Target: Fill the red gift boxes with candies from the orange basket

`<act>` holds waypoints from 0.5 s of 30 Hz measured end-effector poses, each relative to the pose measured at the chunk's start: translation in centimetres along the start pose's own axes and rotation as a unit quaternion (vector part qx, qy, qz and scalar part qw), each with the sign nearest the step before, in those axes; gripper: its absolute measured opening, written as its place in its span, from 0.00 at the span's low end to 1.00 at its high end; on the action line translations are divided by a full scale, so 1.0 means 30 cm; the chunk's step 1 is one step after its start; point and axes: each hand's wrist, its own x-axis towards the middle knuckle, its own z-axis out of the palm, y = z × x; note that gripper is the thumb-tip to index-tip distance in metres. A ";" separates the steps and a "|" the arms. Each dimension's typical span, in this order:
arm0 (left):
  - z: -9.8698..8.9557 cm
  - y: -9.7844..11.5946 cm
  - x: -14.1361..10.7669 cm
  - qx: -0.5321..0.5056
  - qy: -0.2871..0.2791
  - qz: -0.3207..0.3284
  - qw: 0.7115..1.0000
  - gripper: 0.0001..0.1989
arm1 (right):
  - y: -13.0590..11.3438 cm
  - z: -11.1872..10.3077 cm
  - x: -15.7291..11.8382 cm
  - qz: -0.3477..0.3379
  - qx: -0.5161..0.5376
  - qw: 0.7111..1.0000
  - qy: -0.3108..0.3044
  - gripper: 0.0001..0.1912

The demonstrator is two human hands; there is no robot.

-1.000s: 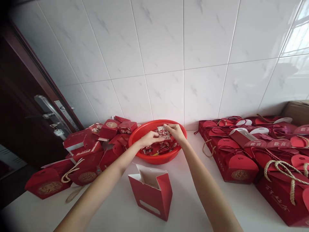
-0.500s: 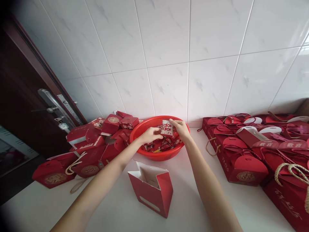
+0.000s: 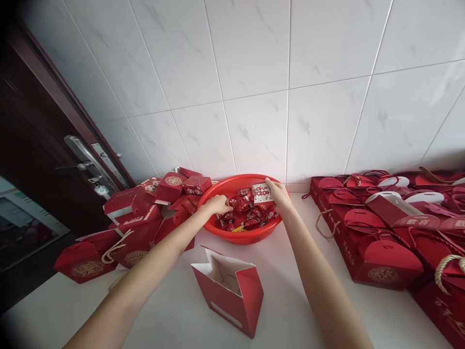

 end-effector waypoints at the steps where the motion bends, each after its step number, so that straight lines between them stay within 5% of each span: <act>1: 0.002 0.005 -0.001 0.011 -0.021 0.004 1.000 0.10 | -0.002 0.001 0.000 0.013 0.005 1.000 0.003 0.13; 8: 0.026 0.008 0.006 0.040 -0.058 0.032 0.997 0.09 | -0.026 0.010 -0.021 0.060 0.021 0.998 -0.002 0.09; 15: 0.033 -0.008 0.016 0.004 -0.056 0.070 0.996 0.27 | -0.032 0.014 -0.041 0.057 0.004 0.998 -0.040 0.06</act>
